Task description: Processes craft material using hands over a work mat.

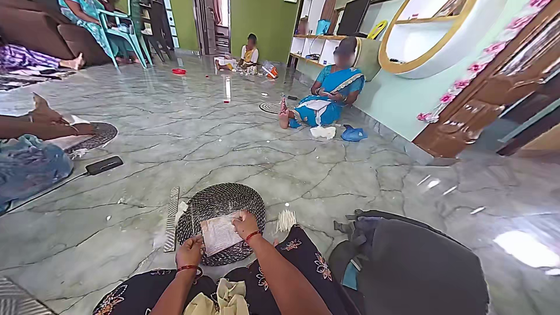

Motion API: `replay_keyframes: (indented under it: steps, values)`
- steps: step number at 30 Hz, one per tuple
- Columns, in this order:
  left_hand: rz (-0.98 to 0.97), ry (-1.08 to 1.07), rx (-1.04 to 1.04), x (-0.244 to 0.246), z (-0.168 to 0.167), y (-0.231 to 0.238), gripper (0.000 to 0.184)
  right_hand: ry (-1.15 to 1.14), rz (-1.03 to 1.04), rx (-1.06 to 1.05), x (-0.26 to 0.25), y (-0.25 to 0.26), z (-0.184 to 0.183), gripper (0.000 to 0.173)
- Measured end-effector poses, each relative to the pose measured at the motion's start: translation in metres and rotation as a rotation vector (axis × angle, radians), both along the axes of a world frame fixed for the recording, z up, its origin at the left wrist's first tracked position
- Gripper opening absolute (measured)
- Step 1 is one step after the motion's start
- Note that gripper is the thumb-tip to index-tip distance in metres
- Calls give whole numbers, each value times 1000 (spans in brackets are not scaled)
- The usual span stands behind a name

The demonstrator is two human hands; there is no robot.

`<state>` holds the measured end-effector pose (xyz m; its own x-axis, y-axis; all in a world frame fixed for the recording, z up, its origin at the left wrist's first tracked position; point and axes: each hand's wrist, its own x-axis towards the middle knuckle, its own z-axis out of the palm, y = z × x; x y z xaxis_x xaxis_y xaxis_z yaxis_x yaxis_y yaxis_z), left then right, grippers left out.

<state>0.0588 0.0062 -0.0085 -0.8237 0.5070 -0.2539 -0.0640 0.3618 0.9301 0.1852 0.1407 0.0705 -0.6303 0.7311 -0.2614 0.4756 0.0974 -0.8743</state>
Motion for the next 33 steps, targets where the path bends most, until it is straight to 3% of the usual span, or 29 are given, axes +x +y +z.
replay_keyframes:
  steps: [5,11,16,21,26,33]
  values:
    - [-12,-14,-21,2,3,0,28,-115,136,85,5,-5,9,32]
    - [54,-160,160,4,7,-1,23,-127,250,84,4,-8,5,31]
    - [144,-295,324,1,6,0,17,-164,284,99,1,-11,5,32]
    - [128,-428,431,4,9,2,23,-173,299,113,0,-12,3,34]
    - [24,-454,517,8,9,0,28,-186,321,111,-2,-15,2,33]
    - [76,-482,557,6,11,1,29,-190,323,118,-2,-17,4,34]
